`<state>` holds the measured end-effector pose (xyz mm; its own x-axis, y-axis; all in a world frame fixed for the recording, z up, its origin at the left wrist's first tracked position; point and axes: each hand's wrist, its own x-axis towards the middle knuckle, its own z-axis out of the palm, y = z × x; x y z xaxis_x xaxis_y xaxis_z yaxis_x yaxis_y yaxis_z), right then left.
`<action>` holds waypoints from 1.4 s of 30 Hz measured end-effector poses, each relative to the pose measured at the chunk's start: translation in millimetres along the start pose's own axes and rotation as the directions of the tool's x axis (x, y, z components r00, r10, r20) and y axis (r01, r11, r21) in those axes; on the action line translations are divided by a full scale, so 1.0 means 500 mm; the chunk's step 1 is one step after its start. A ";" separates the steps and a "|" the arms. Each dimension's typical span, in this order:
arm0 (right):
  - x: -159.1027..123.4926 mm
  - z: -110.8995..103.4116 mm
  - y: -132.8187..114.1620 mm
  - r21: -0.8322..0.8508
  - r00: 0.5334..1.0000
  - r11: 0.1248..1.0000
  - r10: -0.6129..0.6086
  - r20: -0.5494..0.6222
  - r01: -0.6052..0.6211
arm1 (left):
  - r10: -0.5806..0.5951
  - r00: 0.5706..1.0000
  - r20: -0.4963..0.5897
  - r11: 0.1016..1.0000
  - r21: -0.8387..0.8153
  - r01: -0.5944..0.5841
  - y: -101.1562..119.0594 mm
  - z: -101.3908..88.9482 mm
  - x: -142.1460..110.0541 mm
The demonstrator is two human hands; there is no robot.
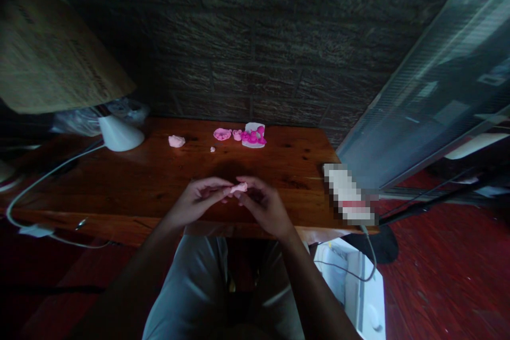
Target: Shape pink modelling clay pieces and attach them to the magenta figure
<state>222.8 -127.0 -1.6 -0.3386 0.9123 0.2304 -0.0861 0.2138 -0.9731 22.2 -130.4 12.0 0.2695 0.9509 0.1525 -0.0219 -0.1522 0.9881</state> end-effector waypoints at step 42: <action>0.329 0.098 0.009 -0.905 0.969 0.385 0.088 0.232 0.182 | -0.054 0.952 -0.301 0.847 -0.519 -0.115 0.069 -0.091 0.022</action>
<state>121.0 6.9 32.4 -0.5532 0.8213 0.1394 0.7529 0.5646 -0.3381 -19.6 -112.8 48.6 -0.0316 0.9947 0.0976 -0.5493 -0.0988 0.8298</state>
